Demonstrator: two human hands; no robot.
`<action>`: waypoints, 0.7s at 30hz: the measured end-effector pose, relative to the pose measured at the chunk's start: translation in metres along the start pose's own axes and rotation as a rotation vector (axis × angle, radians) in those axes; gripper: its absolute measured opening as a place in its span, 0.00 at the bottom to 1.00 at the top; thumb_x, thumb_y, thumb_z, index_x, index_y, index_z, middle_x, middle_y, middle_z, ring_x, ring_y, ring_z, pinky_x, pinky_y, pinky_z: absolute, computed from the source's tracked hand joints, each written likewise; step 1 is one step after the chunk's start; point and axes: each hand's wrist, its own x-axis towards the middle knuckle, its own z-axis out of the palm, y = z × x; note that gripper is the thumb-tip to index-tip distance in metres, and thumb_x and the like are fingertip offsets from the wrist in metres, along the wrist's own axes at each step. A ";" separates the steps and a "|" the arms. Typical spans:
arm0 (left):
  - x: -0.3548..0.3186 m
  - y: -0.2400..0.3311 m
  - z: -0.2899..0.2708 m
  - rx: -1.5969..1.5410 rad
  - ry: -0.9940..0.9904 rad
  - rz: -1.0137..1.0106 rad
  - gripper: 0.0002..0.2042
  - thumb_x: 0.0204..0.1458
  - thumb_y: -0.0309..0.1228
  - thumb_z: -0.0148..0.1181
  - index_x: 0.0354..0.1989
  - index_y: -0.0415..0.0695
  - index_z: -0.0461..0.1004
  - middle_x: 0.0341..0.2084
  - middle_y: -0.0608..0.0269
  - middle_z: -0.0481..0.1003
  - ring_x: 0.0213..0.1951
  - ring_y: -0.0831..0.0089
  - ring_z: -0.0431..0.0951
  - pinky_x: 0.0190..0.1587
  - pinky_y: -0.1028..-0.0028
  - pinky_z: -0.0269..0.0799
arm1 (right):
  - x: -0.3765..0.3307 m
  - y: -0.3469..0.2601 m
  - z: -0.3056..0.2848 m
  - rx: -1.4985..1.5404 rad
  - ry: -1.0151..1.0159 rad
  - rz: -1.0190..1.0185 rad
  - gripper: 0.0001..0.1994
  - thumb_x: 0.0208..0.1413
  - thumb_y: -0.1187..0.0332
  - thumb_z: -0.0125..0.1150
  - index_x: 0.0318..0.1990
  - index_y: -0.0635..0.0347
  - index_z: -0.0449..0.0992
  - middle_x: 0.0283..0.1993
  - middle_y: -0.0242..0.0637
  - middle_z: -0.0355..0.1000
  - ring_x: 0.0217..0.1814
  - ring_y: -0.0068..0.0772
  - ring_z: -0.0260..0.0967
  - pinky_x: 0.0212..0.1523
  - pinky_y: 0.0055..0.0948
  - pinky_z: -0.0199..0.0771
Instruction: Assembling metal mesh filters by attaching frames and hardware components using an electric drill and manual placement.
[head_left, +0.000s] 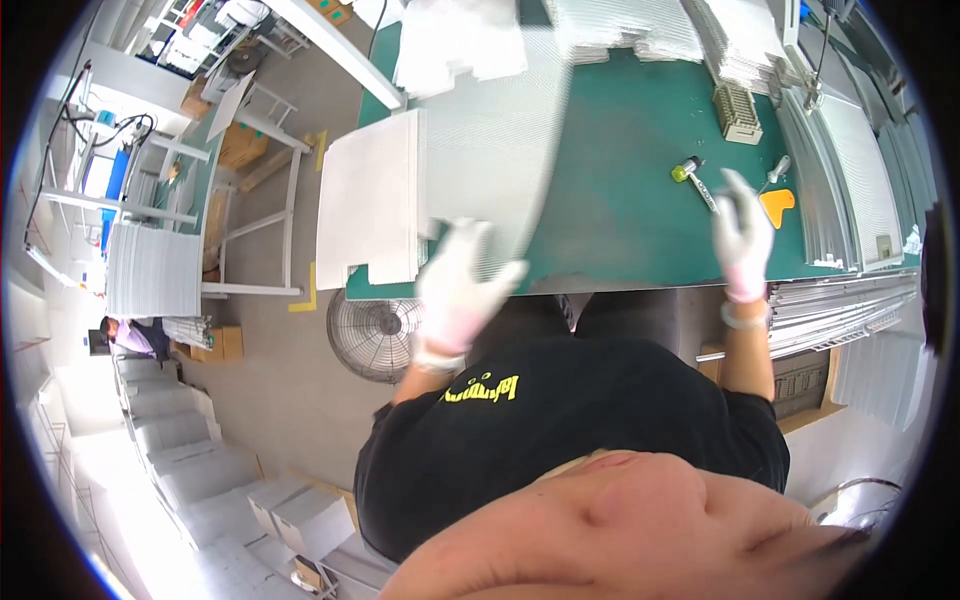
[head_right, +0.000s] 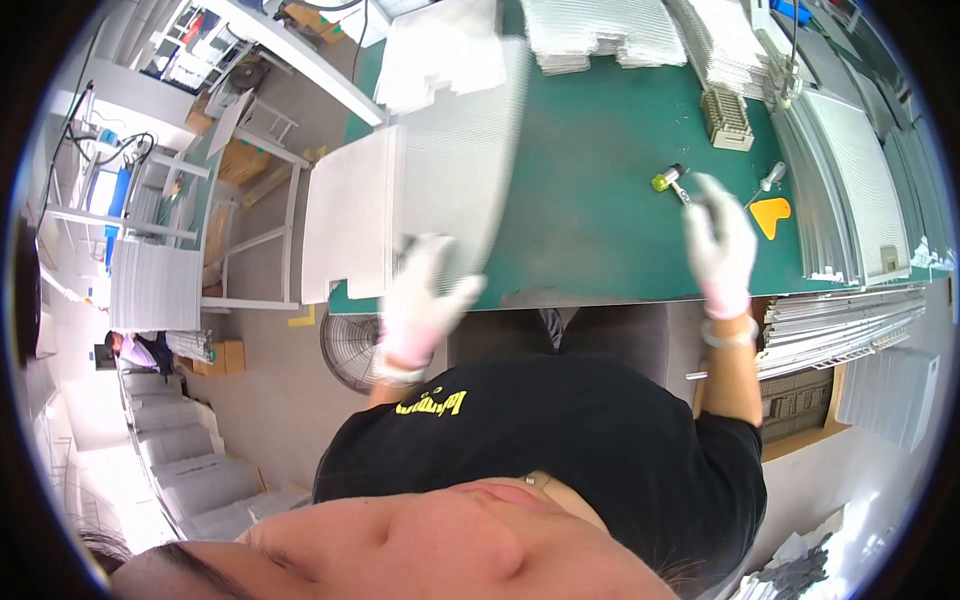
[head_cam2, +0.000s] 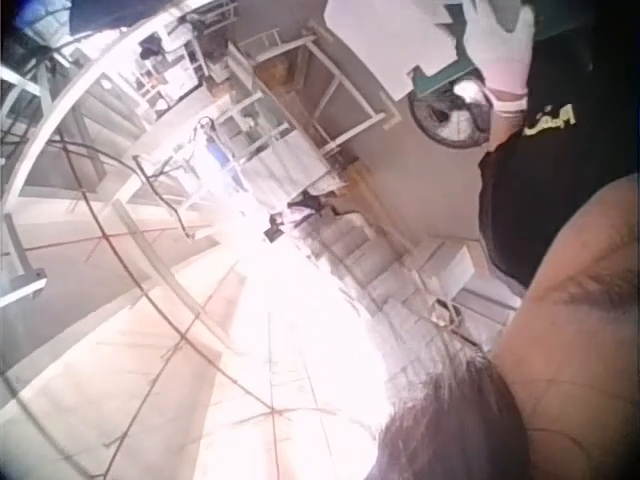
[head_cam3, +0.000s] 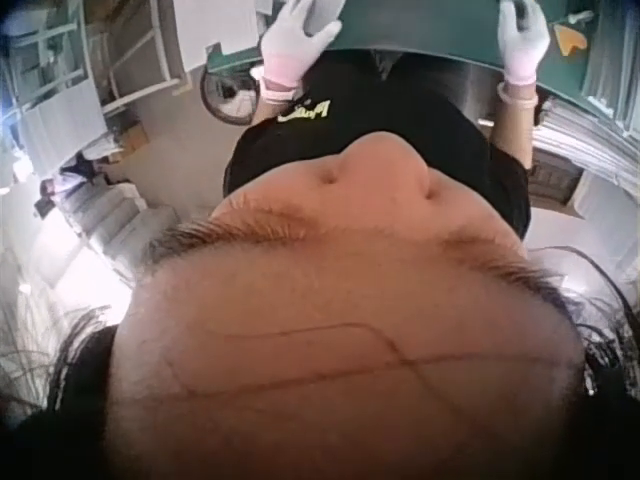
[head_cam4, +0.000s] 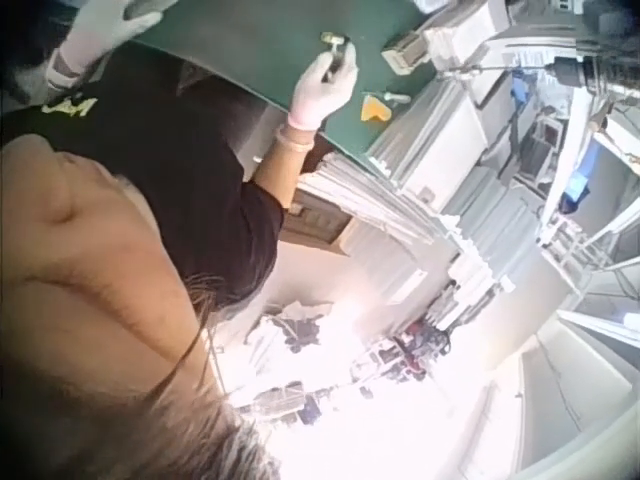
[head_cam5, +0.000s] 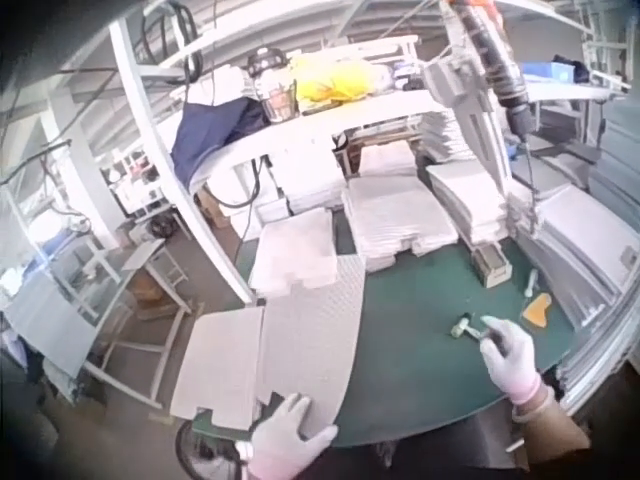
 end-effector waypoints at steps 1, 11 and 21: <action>0.000 0.009 0.029 0.088 -0.185 -0.022 0.34 0.52 0.54 0.61 0.59 0.39 0.70 0.60 0.43 0.69 0.61 0.51 0.70 0.62 0.60 0.67 | 0.005 -0.008 0.032 0.080 -0.058 -0.177 0.16 0.56 0.71 0.60 0.52 0.61 0.77 0.45 0.45 0.77 0.47 0.44 0.76 0.52 0.34 0.74; 0.210 -0.073 0.055 0.255 -0.048 0.409 0.23 0.57 0.52 0.50 0.40 0.42 0.78 0.35 0.50 0.78 0.40 0.53 0.79 0.45 0.58 0.74 | 0.009 0.020 0.148 -0.356 -0.605 -0.405 0.27 0.49 0.67 0.53 0.60 0.52 0.72 0.69 0.46 0.61 0.73 0.52 0.53 0.73 0.52 0.44; 0.399 -0.199 0.072 0.412 -0.224 -0.339 0.30 0.50 0.55 0.58 0.56 0.46 0.76 0.55 0.46 0.74 0.57 0.49 0.74 0.58 0.56 0.70 | 0.013 0.013 0.149 -0.320 -0.556 -0.375 0.26 0.45 0.68 0.54 0.57 0.53 0.74 0.66 0.46 0.64 0.72 0.53 0.55 0.73 0.52 0.47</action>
